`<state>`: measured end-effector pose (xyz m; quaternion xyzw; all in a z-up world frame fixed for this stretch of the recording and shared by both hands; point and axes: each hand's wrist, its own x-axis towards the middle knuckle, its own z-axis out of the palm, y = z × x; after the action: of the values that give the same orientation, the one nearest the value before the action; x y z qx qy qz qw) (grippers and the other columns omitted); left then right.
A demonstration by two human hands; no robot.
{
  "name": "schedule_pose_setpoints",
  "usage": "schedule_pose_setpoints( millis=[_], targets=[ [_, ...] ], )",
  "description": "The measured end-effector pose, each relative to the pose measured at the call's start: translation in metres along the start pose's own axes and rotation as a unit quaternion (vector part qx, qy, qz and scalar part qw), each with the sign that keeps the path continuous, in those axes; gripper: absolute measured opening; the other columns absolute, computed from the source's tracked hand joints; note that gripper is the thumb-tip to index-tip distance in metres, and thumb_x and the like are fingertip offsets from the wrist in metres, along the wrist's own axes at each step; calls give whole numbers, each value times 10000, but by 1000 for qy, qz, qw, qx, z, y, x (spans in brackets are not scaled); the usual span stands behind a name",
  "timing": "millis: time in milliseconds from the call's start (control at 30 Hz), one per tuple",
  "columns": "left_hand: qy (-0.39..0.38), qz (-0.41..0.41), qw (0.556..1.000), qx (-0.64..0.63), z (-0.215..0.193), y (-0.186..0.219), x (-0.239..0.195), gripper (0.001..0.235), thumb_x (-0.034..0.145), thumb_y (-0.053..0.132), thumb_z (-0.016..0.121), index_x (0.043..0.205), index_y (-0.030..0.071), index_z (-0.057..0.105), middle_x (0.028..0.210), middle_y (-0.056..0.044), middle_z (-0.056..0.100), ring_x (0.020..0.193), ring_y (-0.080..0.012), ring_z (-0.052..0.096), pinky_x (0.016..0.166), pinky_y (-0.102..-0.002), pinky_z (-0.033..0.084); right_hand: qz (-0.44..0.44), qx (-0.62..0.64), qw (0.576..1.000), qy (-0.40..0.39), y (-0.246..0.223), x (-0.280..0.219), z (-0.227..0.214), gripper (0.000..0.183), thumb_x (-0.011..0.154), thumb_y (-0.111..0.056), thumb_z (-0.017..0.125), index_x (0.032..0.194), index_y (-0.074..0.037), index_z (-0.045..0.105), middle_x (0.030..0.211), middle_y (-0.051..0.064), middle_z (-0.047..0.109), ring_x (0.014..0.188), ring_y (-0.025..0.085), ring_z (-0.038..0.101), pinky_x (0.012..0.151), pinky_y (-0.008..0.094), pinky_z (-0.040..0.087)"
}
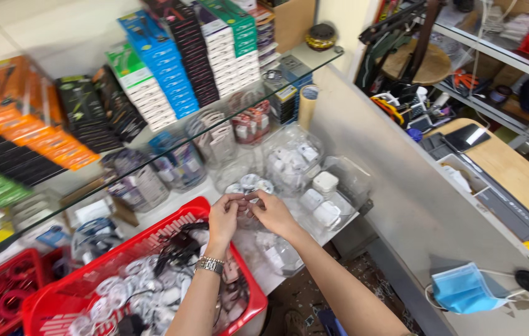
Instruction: The person sorts small electronic accessories from a red basket into a clear plastic container on the counter. They pick up items one by one, briefly inspect them, and place them into the container. The task continues throughout the clip with repetitive pick-and-place motions.
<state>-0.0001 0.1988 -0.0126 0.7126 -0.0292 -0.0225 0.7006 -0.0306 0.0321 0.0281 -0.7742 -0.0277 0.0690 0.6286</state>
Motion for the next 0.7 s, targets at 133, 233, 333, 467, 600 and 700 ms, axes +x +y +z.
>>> schedule_pose_setpoints(
  millis=[133, 233, 333, 467, 600, 700],
  targets=[
    [41, -48, 998, -17, -54, -5, -33, 240, 1011, 40, 497, 1114, -29, 703, 945, -109, 778, 841, -160, 748, 782, -277, 615, 19, -30, 998, -55, -2, -6, 52, 262, 984, -120, 564, 1211, -25, 655, 862, 79, 760, 749, 151, 707, 684, 310, 568],
    [70, -56, 996, -24, -89, -11, -53, 242, 995, 25, 508, 1095, -40, 717, 929, -125, 781, 826, -179, 748, 758, -299, 598, -13, -66, 995, -79, 8, -4, 90, 281, 956, -147, 613, 1210, -34, 650, 904, 95, 767, 799, 171, 739, 743, 323, 586],
    [104, -103, 989, -8, -125, -23, -74, 250, 987, 42, 496, 1111, 7, 711, 953, -95, 788, 851, -159, 747, 764, -288, 592, -40, -172, 981, -81, 30, 1, 120, 292, 920, -167, 628, 1183, -70, 712, 990, 125, 779, 886, 242, 759, 812, 366, 570],
    [206, -71, 974, 59, -178, -51, -99, 229, 947, 27, 548, 1073, -4, 737, 968, -111, 804, 846, -170, 727, 745, -297, 571, -60, -240, 968, -33, 69, 16, 153, 291, 954, -188, 591, 1200, -95, 717, 1094, 186, 741, 1027, 354, 716, 908, 432, 548],
    [229, -100, 960, 123, -215, -75, -119, 237, 913, 59, 576, 1074, 32, 748, 985, -100, 810, 857, -186, 754, 766, -314, 572, -57, -319, 945, -40, 82, 21, 172, 431, 912, -200, 662, 1324, -78, 619, 1228, 242, 684, 1176, 403, 641, 1008, 471, 497],
    [228, -105, 956, 150, -226, -83, -129, 237, 907, 104, 604, 1084, 59, 756, 987, -109, 810, 878, -219, 761, 796, -339, 571, -80, -389, 917, -43, 66, 15, 194, 709, 815, -229, 767, 1429, -35, 470, 1360, 291, 547, 1274, 442, 527, 1074, 489, 431]
  ],
)
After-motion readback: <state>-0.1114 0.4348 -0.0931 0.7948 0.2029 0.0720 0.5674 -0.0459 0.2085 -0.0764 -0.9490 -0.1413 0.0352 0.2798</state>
